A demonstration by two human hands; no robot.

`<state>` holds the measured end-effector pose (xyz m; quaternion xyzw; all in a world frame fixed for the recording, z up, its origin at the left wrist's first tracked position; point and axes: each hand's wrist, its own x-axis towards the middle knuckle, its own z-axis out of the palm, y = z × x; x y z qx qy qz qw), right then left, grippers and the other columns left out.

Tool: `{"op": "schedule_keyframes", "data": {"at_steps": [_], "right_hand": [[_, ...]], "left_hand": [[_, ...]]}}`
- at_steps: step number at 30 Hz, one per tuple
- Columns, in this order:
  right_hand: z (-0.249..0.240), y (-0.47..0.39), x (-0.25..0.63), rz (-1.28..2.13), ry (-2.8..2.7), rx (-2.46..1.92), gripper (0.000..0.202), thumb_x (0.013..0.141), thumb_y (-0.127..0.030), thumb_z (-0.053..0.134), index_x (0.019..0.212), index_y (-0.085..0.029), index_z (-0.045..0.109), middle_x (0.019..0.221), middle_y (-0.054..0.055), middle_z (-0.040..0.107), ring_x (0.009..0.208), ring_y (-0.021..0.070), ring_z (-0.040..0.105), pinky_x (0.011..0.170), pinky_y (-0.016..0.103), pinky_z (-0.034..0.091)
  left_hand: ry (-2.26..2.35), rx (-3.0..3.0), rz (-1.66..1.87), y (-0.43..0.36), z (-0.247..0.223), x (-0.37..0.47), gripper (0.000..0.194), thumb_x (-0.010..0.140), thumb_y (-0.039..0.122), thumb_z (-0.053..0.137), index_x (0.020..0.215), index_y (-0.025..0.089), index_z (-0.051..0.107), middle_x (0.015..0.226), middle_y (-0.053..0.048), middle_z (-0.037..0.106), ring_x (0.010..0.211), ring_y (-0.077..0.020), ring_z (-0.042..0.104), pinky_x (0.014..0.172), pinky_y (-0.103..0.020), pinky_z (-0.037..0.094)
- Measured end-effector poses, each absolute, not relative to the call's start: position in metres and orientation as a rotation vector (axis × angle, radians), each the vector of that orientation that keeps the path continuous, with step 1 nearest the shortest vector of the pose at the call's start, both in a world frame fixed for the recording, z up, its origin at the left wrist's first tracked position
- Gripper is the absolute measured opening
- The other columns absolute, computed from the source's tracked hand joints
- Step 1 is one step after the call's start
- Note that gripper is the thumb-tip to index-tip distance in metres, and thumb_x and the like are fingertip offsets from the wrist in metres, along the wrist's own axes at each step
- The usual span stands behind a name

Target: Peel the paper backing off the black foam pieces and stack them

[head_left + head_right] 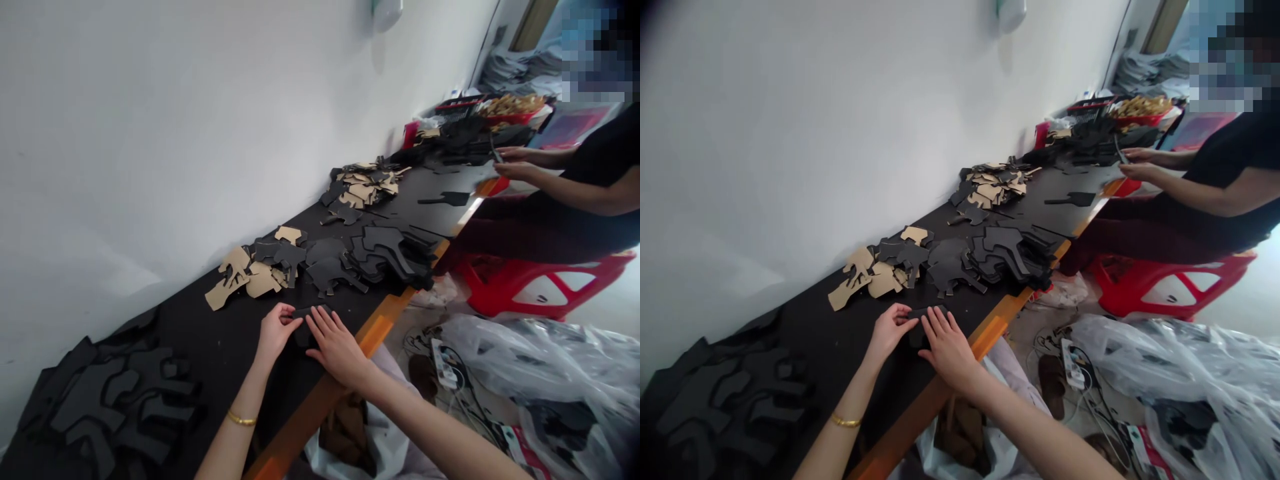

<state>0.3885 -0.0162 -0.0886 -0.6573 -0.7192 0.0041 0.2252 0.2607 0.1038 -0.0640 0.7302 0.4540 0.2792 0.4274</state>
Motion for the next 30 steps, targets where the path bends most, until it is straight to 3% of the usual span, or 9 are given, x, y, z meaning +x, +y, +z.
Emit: {"op": "schedule_keyframes", "data": {"at_steps": [7, 15, 18, 21, 23, 25, 27, 30], "right_hand": [[-0.096, -0.019, 0.391, -0.037, -2.013, -1.852, 0.068, 0.087, -0.045, 0.056, 0.142, -0.011, 0.036, 0.15, 0.016, 0.029, 0.139, 0.0303, 0.026, 0.111, 0.049, 0.029], [-0.099, -0.017, 0.389, -0.053, -2.022, -1.855, 0.064, 0.087, -0.039, 0.058, 0.142, -0.011, 0.038, 0.149, 0.016, 0.031, 0.138, 0.0307, 0.028, 0.109, 0.05, 0.03], [-0.098, -0.017, 0.388, -0.068, -2.016, -1.869, 0.064, 0.085, -0.033, 0.06, 0.141, -0.011, 0.038, 0.149, 0.016, 0.031, 0.137, 0.0309, 0.029, 0.109, 0.05, 0.03], [-0.097, -0.017, 0.387, -0.062, -2.028, -1.877, 0.065, 0.084, -0.032, 0.061, 0.142, -0.012, 0.038, 0.149, 0.016, 0.032, 0.137, 0.0312, 0.03, 0.109, 0.05, 0.031], [-0.097, -0.017, 0.387, -0.056, -2.035, -1.884, 0.066, 0.083, -0.032, 0.062, 0.142, -0.012, 0.038, 0.149, 0.016, 0.031, 0.137, 0.0317, 0.03, 0.108, 0.05, 0.031], [-0.097, -0.017, 0.386, -0.055, -2.034, -1.89, 0.067, 0.083, -0.032, 0.062, 0.142, -0.012, 0.038, 0.149, 0.016, 0.031, 0.137, 0.0318, 0.03, 0.108, 0.05, 0.031], [-0.098, -0.016, 0.386, -0.057, -2.027, -1.889, 0.067, 0.083, -0.031, 0.062, 0.142, -0.012, 0.038, 0.149, 0.016, 0.03, 0.137, 0.0316, 0.029, 0.109, 0.05, 0.03], [-0.101, -0.014, 0.387, -0.037, -2.022, -1.88, 0.066, 0.083, -0.03, 0.062, 0.142, -0.011, 0.038, 0.149, 0.017, 0.029, 0.138, 0.032, 0.028, 0.109, 0.051, 0.029]], "left_hand": [[1.198, 2.048, 0.679, 0.097, -0.055, 0.261, 0.019, 0.068, 0.022, 0.071, 0.082, 0.015, 0.06, 0.117, -0.009, 0.045, 0.057, -0.0065, 0.06, 0.067, -0.031, 0.055], [1.289, 2.17, 0.447, 0.1, -0.049, 0.265, 0.02, 0.07, 0.019, 0.07, 0.087, 0.019, 0.059, 0.123, -0.007, 0.045, 0.06, -0.0067, 0.063, 0.069, -0.027, 0.052], [1.364, 2.25, 0.312, 0.103, -0.041, 0.268, 0.033, 0.07, 0.024, 0.071, 0.101, 0.022, 0.061, 0.119, -0.008, 0.051, 0.072, -0.0144, 0.067, 0.075, -0.029, 0.051], [1.539, 2.326, 0.157, 0.111, -0.031, 0.263, 0.075, 0.063, 0.042, 0.076, 0.131, 0.027, 0.048, 0.122, -0.014, 0.053, 0.101, -0.0321, 0.063, 0.083, -0.039, 0.048], [1.619, 2.327, 0.079, 0.117, -0.026, 0.256, 0.088, 0.059, 0.054, 0.076, 0.136, 0.025, 0.043, 0.123, -0.019, 0.055, 0.112, -0.0394, 0.056, 0.086, -0.044, 0.047], [1.648, 2.339, 0.109, 0.12, -0.025, 0.249, 0.072, 0.068, 0.054, 0.069, 0.129, 0.019, 0.053, 0.118, -0.02, 0.059, 0.112, -0.0392, 0.057, 0.088, -0.045, 0.047], [1.673, 2.372, 0.233, 0.116, -0.027, 0.247, 0.046, 0.086, 0.042, 0.051, 0.123, 0.016, 0.058, 0.117, -0.018, 0.061, 0.111, -0.0325, 0.059, 0.092, -0.042, 0.046], [1.464, 2.485, 0.497, 0.097, -0.039, 0.256, 0.045, 0.096, 0.03, 0.024, 0.131, 0.018, 0.051, 0.133, -0.012, 0.054, 0.123, -0.0219, 0.051, 0.103, -0.035, 0.039]]}}
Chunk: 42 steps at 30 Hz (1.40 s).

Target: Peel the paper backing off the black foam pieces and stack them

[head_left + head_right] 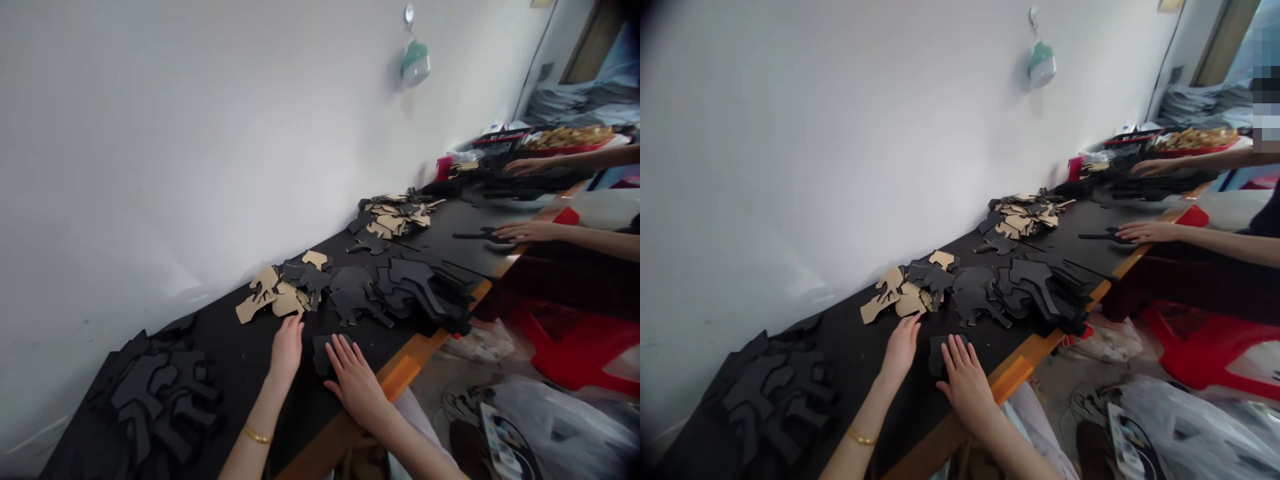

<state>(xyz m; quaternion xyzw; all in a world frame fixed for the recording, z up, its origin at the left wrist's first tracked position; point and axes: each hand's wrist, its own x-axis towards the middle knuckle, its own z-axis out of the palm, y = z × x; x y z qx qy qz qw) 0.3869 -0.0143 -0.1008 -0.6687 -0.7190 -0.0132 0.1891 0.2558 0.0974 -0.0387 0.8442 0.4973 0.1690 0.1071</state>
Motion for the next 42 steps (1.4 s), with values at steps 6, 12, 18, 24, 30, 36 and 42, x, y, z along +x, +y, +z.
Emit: {"op": "schedule_keyframes", "data": {"at_steps": [6, 12, 18, 24, 30, 36, 42], "right_hand": [[-0.104, -0.017, 0.392, 0.127, -2.06, -1.818, 0.063, 0.082, -0.025, 0.059, 0.14, -0.009, 0.04, 0.15, 0.017, 0.027, 0.139, 0.0315, 0.023, 0.111, 0.051, 0.027], [-0.107, -0.049, 0.392, 0.314, -1.852, -1.931, 0.064, 0.083, -0.017, 0.054, 0.144, -0.014, 0.034, 0.153, 0.015, 0.019, 0.139, 0.0307, 0.02, 0.109, 0.045, 0.032], [-0.111, -0.062, 0.401, 0.479, -1.697, -1.836, 0.06, 0.081, -0.003, 0.038, 0.139, -0.015, 0.044, 0.144, 0.015, 0.041, 0.125, 0.0218, 0.049, 0.101, 0.028, 0.043], [-0.101, -0.067, 0.416, 0.266, -1.642, -1.843, 0.051, 0.08, -0.01, 0.041, 0.125, -0.024, 0.06, 0.129, 0.009, 0.059, 0.114, 0.0237, 0.059, 0.096, 0.036, 0.049], [-0.102, -0.072, 0.424, 0.196, -1.485, -1.678, 0.043, 0.084, -0.014, 0.038, 0.112, -0.025, 0.068, 0.122, 0.009, 0.064, 0.11, 0.0222, 0.061, 0.092, 0.035, 0.052], [-0.059, -0.078, 0.475, -0.131, -1.3, -1.526, 0.036, 0.09, -0.02, 0.039, 0.112, -0.024, 0.067, 0.129, 0.011, 0.058, 0.116, 0.0217, 0.056, 0.094, 0.036, 0.049], [-0.032, -0.03, 0.575, -0.356, -1.136, -1.683, 0.039, 0.089, -0.032, 0.038, 0.108, -0.014, 0.068, 0.126, 0.017, 0.059, 0.11, 0.0273, 0.058, 0.095, 0.047, 0.046]], "left_hand": [[1.076, 2.548, 0.312, 0.062, -0.076, 0.274, 0.053, 0.097, 0.041, 0.018, 0.146, 0.023, 0.025, 0.154, -0.004, 0.025, 0.144, -0.0223, 0.014, 0.115, -0.05, 0.013], [1.426, 2.369, 0.235, 0.095, -0.081, 0.266, 0.057, 0.095, 0.046, 0.021, 0.147, 0.024, 0.021, 0.157, -0.006, 0.016, 0.144, -0.0286, 0.008, 0.111, -0.058, 0.011], [1.361, 2.62, 0.536, 0.129, -0.049, 0.311, 0.043, 0.095, 0.036, 0.03, 0.126, 0.019, 0.055, 0.124, -0.011, 0.057, 0.117, -0.0232, 0.051, 0.098, -0.037, 0.038], [1.398, 2.635, 0.528, 0.149, -0.038, 0.369, 0.041, 0.079, 0.038, 0.061, 0.112, 0.014, 0.062, 0.117, -0.016, 0.054, 0.114, -0.0333, 0.046, 0.095, -0.046, 0.036], [1.316, 2.505, 0.588, 0.151, -0.039, 0.376, 0.027, 0.064, 0.027, 0.076, 0.083, 0.016, 0.061, 0.099, -0.008, 0.061, 0.1, -0.0286, 0.056, 0.088, -0.044, 0.042], [1.137, 2.187, 0.965, 0.153, 0.012, 0.343, 0.027, 0.088, 0.034, 0.049, 0.109, 0.019, 0.048, 0.104, -0.007, 0.065, 0.094, -0.0168, 0.064, 0.082, -0.029, 0.05], [0.914, 1.667, 1.196, 0.117, 0.063, 0.291, 0.035, 0.076, 0.047, 0.062, 0.092, 0.016, 0.061, 0.092, -0.007, 0.07, 0.09, -0.0217, 0.065, 0.08, -0.031, 0.051]]}}
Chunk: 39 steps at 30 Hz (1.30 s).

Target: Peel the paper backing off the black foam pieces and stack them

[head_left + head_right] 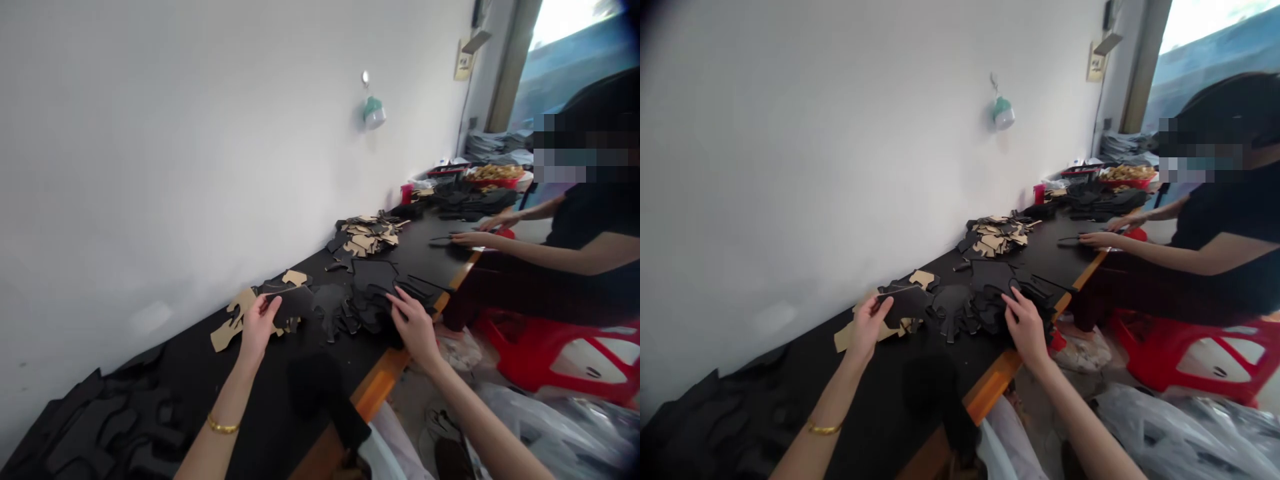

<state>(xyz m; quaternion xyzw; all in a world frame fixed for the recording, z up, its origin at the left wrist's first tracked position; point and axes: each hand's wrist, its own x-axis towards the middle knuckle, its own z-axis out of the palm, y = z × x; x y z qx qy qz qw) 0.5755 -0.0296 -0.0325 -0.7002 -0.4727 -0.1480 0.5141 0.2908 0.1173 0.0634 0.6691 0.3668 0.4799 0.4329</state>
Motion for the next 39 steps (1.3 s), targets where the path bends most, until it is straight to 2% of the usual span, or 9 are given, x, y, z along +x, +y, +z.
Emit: {"op": "schedule_keyframes", "data": {"at_steps": [3, 5, 7, 10, 13, 19, 27, 33, 39], "right_hand": [[-0.033, -0.009, 0.588, -0.314, -1.161, -1.775, 0.041, 0.087, -0.037, 0.041, 0.098, -0.013, 0.072, 0.121, 0.019, 0.062, 0.111, 0.0327, 0.056, 0.094, 0.053, 0.043], [-0.027, -0.01, 0.57, -0.278, -1.203, -1.726, 0.039, 0.086, -0.04, 0.046, 0.095, -0.014, 0.073, 0.12, 0.018, 0.062, 0.116, 0.0343, 0.052, 0.098, 0.055, 0.039], [-0.013, -0.021, 0.536, -0.108, -1.285, -1.595, 0.034, 0.086, -0.041, 0.049, 0.094, -0.018, 0.073, 0.114, 0.014, 0.066, 0.11, 0.0302, 0.056, 0.098, 0.049, 0.041], [0.014, -0.046, 0.477, 0.504, -1.368, -1.395, 0.031, 0.088, -0.041, 0.05, 0.097, -0.019, 0.071, 0.093, 0.009, 0.073, 0.085, 0.0218, 0.066, 0.078, 0.035, 0.052], [0.031, -0.062, 0.436, 0.836, -1.411, -1.286, 0.027, 0.086, -0.038, 0.055, 0.092, -0.017, 0.071, 0.085, 0.006, 0.073, 0.078, 0.0184, 0.066, 0.067, 0.027, 0.05], [0.035, -0.072, 0.418, 0.899, -1.494, -1.326, 0.019, 0.084, -0.028, 0.055, 0.078, -0.015, 0.068, 0.071, 0.001, 0.066, 0.065, 0.0116, 0.056, 0.057, 0.02, 0.04], [0.035, -0.076, 0.416, 1.058, -1.492, -1.298, 0.015, 0.084, -0.024, 0.051, 0.077, -0.015, 0.061, 0.064, -0.004, 0.052, 0.058, 0.0077, 0.042, 0.051, 0.018, 0.031], [0.03, -0.077, 0.42, 1.032, -1.486, -1.276, 0.018, 0.084, -0.028, 0.056, 0.079, -0.015, 0.069, 0.068, -0.001, 0.062, 0.064, 0.0109, 0.052, 0.057, 0.019, 0.038], [0.033, -0.079, 0.416, 0.925, -1.532, -1.34, 0.016, 0.082, -0.023, 0.057, 0.077, -0.015, 0.069, 0.067, 0.0, 0.063, 0.062, 0.0107, 0.053, 0.055, 0.019, 0.038]], "left_hand": [[0.945, 1.693, 0.983, 0.082, 0.064, 0.274, 0.034, 0.073, 0.048, 0.066, 0.078, 0.014, 0.064, 0.075, -0.003, 0.068, 0.074, -0.0191, 0.064, 0.068, -0.027, 0.05], [0.947, 1.683, 0.86, 0.059, 0.059, 0.266, 0.031, 0.069, 0.044, 0.071, 0.075, 0.014, 0.065, 0.071, -0.002, 0.068, 0.069, -0.0175, 0.063, 0.065, -0.026, 0.048], [0.936, 1.671, 0.764, 0.04, 0.055, 0.262, 0.028, 0.066, 0.04, 0.074, 0.076, 0.015, 0.066, 0.072, -0.002, 0.069, 0.069, -0.0165, 0.062, 0.065, -0.024, 0.046], [0.969, 1.713, 0.641, 0.021, 0.055, 0.261, 0.022, 0.065, 0.036, 0.075, 0.07, 0.015, 0.068, 0.066, -0.001, 0.068, 0.063, -0.015, 0.059, 0.06, -0.023, 0.043], [1.014, 1.806, 0.555, 0.009, 0.058, 0.261, 0.015, 0.064, 0.031, 0.074, 0.067, 0.017, 0.071, 0.063, 0.001, 0.067, 0.061, -0.014, 0.056, 0.057, -0.022, 0.04], [1.003, 1.9, 0.458, -0.003, 0.06, 0.254, 0.008, 0.067, 0.028, 0.071, 0.067, 0.02, 0.074, 0.064, 0.001, 0.069, 0.065, -0.0152, 0.06, 0.061, -0.022, 0.042], [0.975, 1.978, 0.484, -0.008, 0.06, 0.253, 0.008, 0.065, 0.027, 0.073, 0.068, 0.021, 0.068, 0.067, 0.001, 0.07, 0.068, -0.0168, 0.062, 0.062, -0.023, 0.044], [1.009, 1.931, 0.448, -0.01, 0.062, 0.251, 0.007, 0.068, 0.027, 0.071, 0.066, 0.02, 0.067, 0.063, 0.003, 0.068, 0.063, -0.0137, 0.059, 0.059, -0.02, 0.042], [0.989, 1.913, 0.435, -0.012, 0.061, 0.25, 0.008, 0.067, 0.025, 0.071, 0.067, 0.018, 0.067, 0.063, 0.002, 0.068, 0.063, -0.0127, 0.059, 0.058, -0.019, 0.04]]}}
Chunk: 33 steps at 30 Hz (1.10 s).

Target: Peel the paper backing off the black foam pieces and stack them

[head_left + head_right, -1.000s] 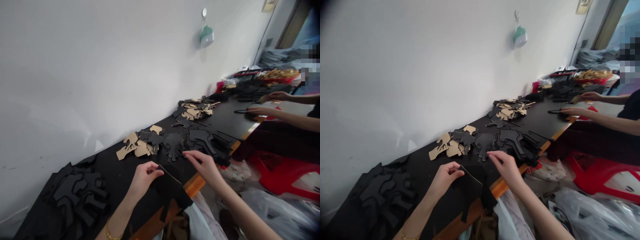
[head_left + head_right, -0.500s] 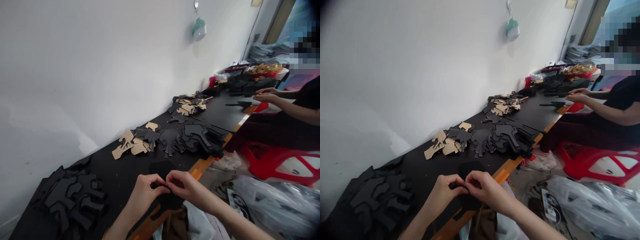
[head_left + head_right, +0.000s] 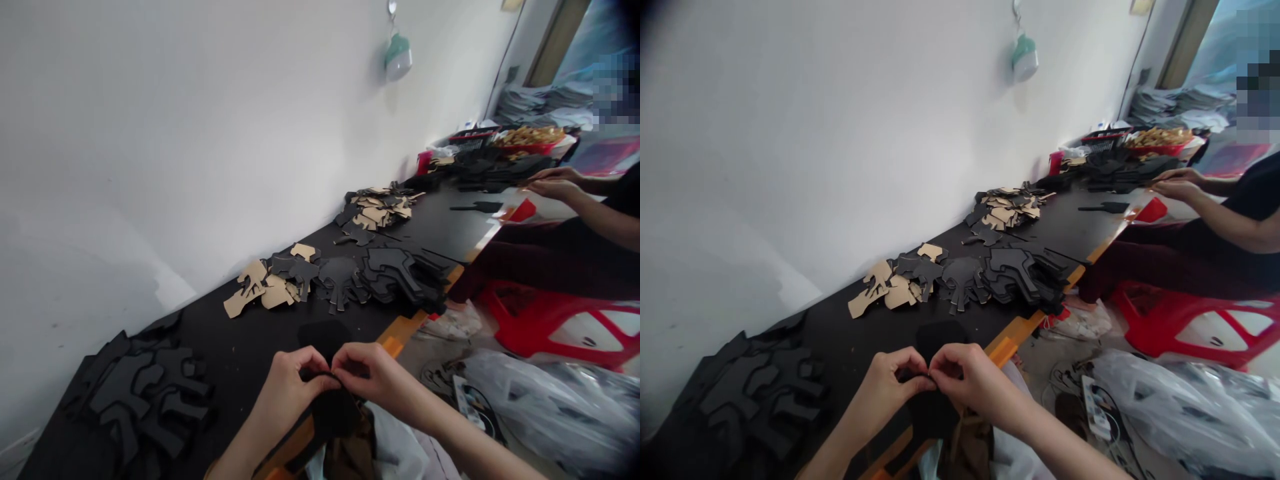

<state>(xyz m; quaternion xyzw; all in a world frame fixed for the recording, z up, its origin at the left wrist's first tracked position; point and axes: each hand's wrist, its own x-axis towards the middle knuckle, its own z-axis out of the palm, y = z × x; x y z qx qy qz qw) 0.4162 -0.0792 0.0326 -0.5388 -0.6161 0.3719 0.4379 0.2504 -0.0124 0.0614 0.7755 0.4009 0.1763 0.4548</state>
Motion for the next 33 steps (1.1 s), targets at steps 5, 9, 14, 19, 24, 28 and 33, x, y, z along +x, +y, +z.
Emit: {"op": "schedule_keyframes", "data": {"at_steps": [5, 9, 14, 19, 24, 28, 33], "right_hand": [[0.034, -0.08, 0.418, 0.932, -1.568, -1.328, 0.017, 0.083, -0.025, 0.058, 0.08, -0.016, 0.073, 0.067, 0.0, 0.066, 0.06, 0.0104, 0.054, 0.054, 0.019, 0.038], [0.032, -0.081, 0.419, 0.929, -1.558, -1.328, 0.017, 0.082, -0.024, 0.059, 0.079, -0.015, 0.073, 0.067, 0.0, 0.066, 0.06, 0.0108, 0.055, 0.053, 0.018, 0.038], [0.032, -0.08, 0.419, 0.964, -1.557, -1.307, 0.015, 0.078, -0.02, 0.06, 0.078, -0.015, 0.074, 0.065, 0.001, 0.066, 0.059, 0.0107, 0.056, 0.053, 0.018, 0.039], [0.03, -0.079, 0.417, 1.092, -1.523, -1.291, 0.014, 0.074, -0.016, 0.058, 0.074, -0.014, 0.072, 0.059, -0.002, 0.062, 0.053, 0.0084, 0.052, 0.049, 0.017, 0.036], [0.026, -0.076, 0.417, 1.188, -1.504, -1.255, 0.012, 0.072, -0.014, 0.056, 0.072, -0.013, 0.068, 0.058, -0.003, 0.059, 0.053, 0.0074, 0.049, 0.047, 0.016, 0.036], [0.021, -0.073, 0.418, 1.283, -1.451, -1.191, 0.006, 0.071, -0.014, 0.058, 0.071, -0.013, 0.064, 0.059, -0.003, 0.057, 0.053, 0.0066, 0.047, 0.047, 0.014, 0.034], [0.014, -0.073, 0.417, 1.616, -1.264, -0.995, 0.019, 0.077, -0.033, 0.063, 0.077, -0.015, 0.058, 0.061, -0.003, 0.057, 0.051, 0.007, 0.051, 0.05, 0.016, 0.039]], "left_hand": [[0.975, 1.902, 0.405, -0.014, 0.063, 0.249, 0.011, 0.069, 0.028, 0.07, 0.068, 0.018, 0.066, 0.063, 0.002, 0.066, 0.062, -0.0122, 0.056, 0.057, -0.019, 0.039], [0.957, 1.921, 0.376, -0.014, 0.065, 0.248, 0.011, 0.071, 0.027, 0.069, 0.068, 0.017, 0.063, 0.062, 0.003, 0.061, 0.061, -0.0114, 0.051, 0.056, -0.02, 0.036], [0.903, 1.939, 0.333, -0.015, 0.067, 0.247, 0.012, 0.073, 0.025, 0.066, 0.068, 0.017, 0.058, 0.061, 0.005, 0.053, 0.061, -0.0102, 0.044, 0.055, -0.02, 0.032], [0.871, 1.943, 0.272, -0.015, 0.068, 0.246, 0.008, 0.072, 0.02, 0.066, 0.069, 0.017, 0.06, 0.063, 0.005, 0.055, 0.063, -0.0099, 0.045, 0.058, -0.02, 0.032], [0.846, 1.97, 0.23, -0.014, 0.065, 0.244, 0.007, 0.073, 0.019, 0.067, 0.069, 0.017, 0.061, 0.061, 0.006, 0.056, 0.061, -0.0097, 0.047, 0.057, -0.021, 0.032], [0.814, 2.06, 0.358, -0.011, 0.06, 0.242, 0.011, 0.068, 0.02, 0.075, 0.067, 0.019, 0.064, 0.087, 0.0, 0.065, 0.082, -0.0147, 0.057, 0.072, -0.023, 0.04], [0.667, 2.23, 0.632, -0.01, 0.055, 0.24, 0.018, 0.061, 0.03, 0.082, 0.062, 0.02, 0.067, 0.094, -0.003, 0.062, 0.088, -0.0167, 0.058, 0.079, -0.026, 0.044]]}}
